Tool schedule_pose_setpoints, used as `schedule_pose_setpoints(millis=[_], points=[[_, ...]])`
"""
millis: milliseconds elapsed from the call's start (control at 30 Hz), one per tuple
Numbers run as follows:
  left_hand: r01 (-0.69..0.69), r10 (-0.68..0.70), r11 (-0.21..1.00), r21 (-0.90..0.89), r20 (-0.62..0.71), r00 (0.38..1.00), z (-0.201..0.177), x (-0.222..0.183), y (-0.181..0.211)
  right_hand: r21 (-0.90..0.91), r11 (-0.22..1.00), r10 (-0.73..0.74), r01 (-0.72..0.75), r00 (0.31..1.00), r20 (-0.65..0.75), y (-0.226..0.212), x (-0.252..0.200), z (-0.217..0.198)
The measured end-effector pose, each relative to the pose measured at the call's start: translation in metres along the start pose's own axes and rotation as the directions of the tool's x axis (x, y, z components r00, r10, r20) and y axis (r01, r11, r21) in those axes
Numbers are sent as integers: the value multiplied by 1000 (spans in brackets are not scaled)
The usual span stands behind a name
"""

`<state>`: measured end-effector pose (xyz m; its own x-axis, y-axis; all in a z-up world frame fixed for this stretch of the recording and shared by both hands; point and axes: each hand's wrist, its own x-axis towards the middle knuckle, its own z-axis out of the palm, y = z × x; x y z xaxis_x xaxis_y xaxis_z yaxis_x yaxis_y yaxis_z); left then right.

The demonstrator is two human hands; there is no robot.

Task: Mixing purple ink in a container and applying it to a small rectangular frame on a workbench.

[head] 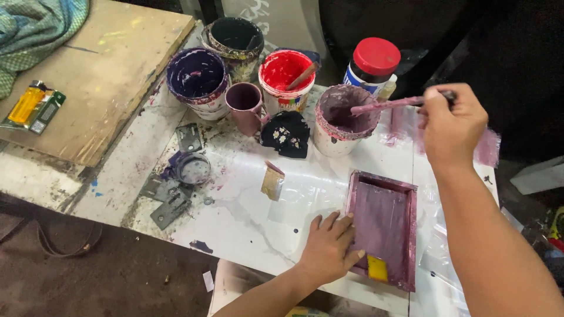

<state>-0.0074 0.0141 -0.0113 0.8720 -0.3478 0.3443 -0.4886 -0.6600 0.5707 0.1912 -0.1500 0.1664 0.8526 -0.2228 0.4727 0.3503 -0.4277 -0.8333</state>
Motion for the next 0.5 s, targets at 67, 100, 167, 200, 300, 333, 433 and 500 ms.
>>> schedule_pose_setpoints(millis=[67,100,167,200,300,333,433,500], points=[[5,-5,1000,-10,-34,999,2,-1,0,95,993,77,-70,994,-82,6,-6,-9],[-2,1,1000,-7,-34,999,2,0,-2,98,993,75,-66,993,-88,17,-6,-12],[-18,18,1000,0,-61,998,4,-2,-2,232,960,202,-156,961,-188,41,-10,-18],[-17,17,1000,-1,-59,998,5,-4,0,231,960,203,-158,961,-188,50,-15,-19],[28,-28,1000,1,21,999,3,-1,1,324,881,423,-344,880,-215,65,-26,-19],[24,-25,1000,4,10,1000,2,0,1,387,835,485,-391,856,-181,65,-31,-18],[27,-27,1000,0,8,1000,3,-2,2,464,759,569,-457,811,-133,74,-43,-14],[25,-25,1000,-3,16,1000,2,-1,2,487,735,594,-472,795,-126,77,-47,-11]])
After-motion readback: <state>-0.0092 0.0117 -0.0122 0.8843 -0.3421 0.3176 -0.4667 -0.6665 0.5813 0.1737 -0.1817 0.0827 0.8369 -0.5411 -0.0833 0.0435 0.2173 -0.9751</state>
